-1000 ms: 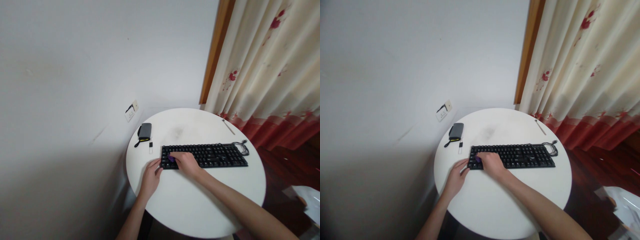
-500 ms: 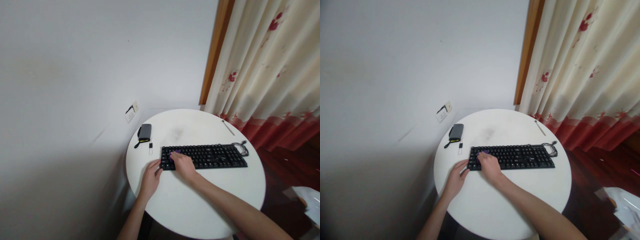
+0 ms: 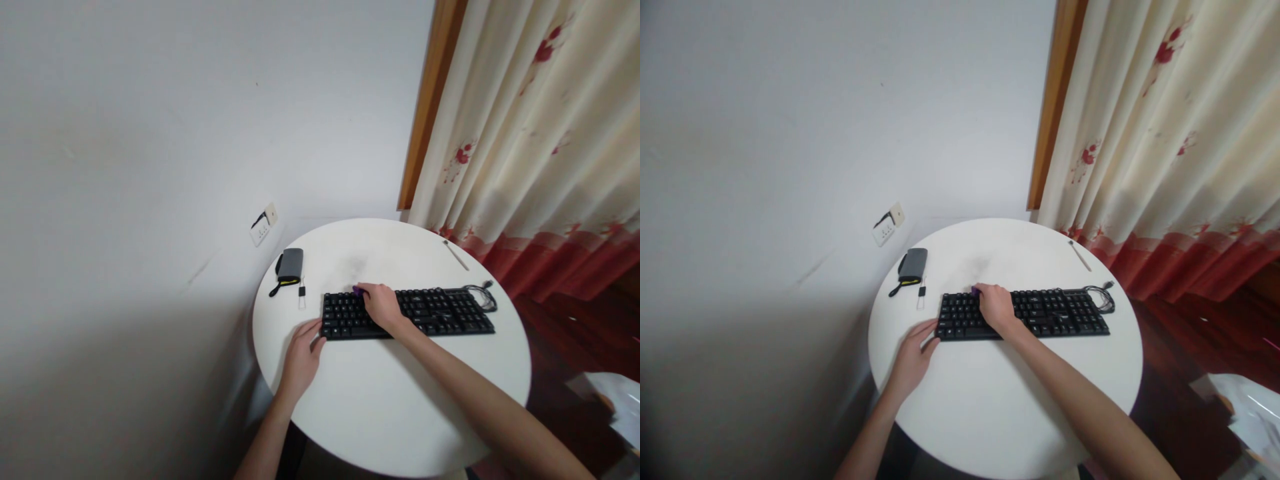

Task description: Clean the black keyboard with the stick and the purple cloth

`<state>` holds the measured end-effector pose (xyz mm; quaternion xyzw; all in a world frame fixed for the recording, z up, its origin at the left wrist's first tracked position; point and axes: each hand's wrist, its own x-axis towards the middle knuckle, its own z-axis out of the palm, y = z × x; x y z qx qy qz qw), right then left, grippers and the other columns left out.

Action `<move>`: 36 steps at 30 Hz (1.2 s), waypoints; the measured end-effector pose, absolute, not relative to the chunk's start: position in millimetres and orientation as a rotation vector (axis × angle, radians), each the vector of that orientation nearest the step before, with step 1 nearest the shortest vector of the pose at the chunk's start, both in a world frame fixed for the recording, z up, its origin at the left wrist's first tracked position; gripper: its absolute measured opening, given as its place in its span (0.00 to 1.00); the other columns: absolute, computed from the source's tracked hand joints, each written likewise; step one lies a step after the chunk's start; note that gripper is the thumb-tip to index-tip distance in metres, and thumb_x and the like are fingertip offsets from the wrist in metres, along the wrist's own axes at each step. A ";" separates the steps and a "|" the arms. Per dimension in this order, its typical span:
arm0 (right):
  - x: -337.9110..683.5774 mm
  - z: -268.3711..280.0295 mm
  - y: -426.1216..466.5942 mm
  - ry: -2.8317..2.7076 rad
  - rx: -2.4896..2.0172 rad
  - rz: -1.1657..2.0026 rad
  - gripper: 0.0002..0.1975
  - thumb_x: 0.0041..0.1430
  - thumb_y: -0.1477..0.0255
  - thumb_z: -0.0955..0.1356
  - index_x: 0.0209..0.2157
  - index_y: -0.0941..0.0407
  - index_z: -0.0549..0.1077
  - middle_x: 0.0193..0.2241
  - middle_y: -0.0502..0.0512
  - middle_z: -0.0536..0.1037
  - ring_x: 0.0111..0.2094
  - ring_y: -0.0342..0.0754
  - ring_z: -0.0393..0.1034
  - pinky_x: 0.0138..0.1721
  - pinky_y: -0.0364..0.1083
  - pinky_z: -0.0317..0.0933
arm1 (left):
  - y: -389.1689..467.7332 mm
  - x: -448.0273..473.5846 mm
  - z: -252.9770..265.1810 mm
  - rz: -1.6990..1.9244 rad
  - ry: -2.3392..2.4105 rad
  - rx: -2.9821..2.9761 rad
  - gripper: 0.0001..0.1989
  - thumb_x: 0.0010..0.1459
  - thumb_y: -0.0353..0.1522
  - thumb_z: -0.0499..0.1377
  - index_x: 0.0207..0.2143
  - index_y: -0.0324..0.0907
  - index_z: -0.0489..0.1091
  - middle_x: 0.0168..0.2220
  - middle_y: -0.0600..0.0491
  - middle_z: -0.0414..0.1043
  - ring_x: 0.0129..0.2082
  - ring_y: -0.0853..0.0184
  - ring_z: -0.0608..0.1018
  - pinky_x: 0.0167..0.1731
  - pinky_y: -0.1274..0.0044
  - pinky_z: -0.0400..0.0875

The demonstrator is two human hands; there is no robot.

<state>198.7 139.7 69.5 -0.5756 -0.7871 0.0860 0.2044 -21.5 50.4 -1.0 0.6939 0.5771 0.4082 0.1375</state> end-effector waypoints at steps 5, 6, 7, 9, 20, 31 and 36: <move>190.3 44.0 104.9 -2.246 -1.400 0.291 0.21 0.62 0.81 0.59 0.51 0.52 0.74 0.54 0.51 0.74 0.55 0.46 0.68 0.56 0.45 0.61 | 51.9 -21.7 -2.5 1.164 1.668 2.008 0.18 0.58 0.27 0.57 0.50 0.43 0.73 0.51 0.48 0.74 0.52 0.60 0.73 0.56 0.62 0.67; 189.1 39.9 93.7 -2.256 -1.359 0.306 0.21 0.62 0.81 0.60 0.51 0.53 0.74 0.54 0.52 0.74 0.56 0.46 0.67 0.57 0.45 0.60 | 52.3 -21.7 -2.8 1.164 1.668 2.009 0.18 0.58 0.27 0.57 0.51 0.43 0.73 0.51 0.48 0.73 0.52 0.60 0.73 0.56 0.62 0.67; 188.2 36.8 82.4 -2.274 -1.314 0.324 0.21 0.61 0.82 0.60 0.51 0.53 0.74 0.54 0.52 0.74 0.57 0.46 0.67 0.58 0.46 0.59 | 52.6 -21.8 -3.1 1.164 1.667 2.010 0.18 0.58 0.27 0.57 0.51 0.44 0.73 0.51 0.48 0.73 0.52 0.60 0.73 0.56 0.62 0.67; 187.8 34.6 62.4 -2.313 -1.209 0.366 0.22 0.59 0.84 0.61 0.50 0.53 0.75 0.54 0.52 0.74 0.56 0.45 0.67 0.58 0.45 0.59 | 53.0 -21.9 -3.1 1.163 1.666 2.011 0.18 0.57 0.27 0.57 0.50 0.44 0.73 0.51 0.48 0.73 0.52 0.60 0.73 0.56 0.62 0.67; 208.4 77.6 114.3 -2.053 -1.487 0.272 0.19 0.63 0.75 0.61 0.52 0.50 0.75 0.46 0.50 0.80 0.45 0.50 0.75 0.50 0.47 0.65 | 53.9 -23.7 -6.1 1.195 1.670 1.990 0.18 0.57 0.27 0.57 0.50 0.45 0.74 0.50 0.49 0.74 0.51 0.59 0.74 0.56 0.62 0.67; 180.5 38.5 76.2 -2.318 -1.231 0.334 0.21 0.61 0.82 0.60 0.51 0.54 0.74 0.53 0.53 0.75 0.56 0.46 0.68 0.56 0.43 0.59 | 53.5 -22.8 -2.6 1.170 1.668 2.004 0.18 0.57 0.27 0.57 0.50 0.44 0.73 0.50 0.48 0.74 0.51 0.59 0.74 0.56 0.62 0.67; 192.8 43.8 60.4 -2.322 -1.047 0.557 0.21 0.58 0.81 0.63 0.49 0.49 0.76 0.48 0.48 0.79 0.48 0.46 0.74 0.50 0.43 0.65 | 54.3 -23.1 -3.9 1.172 1.659 2.008 0.18 0.57 0.27 0.57 0.50 0.43 0.74 0.51 0.47 0.74 0.51 0.59 0.74 0.55 0.63 0.67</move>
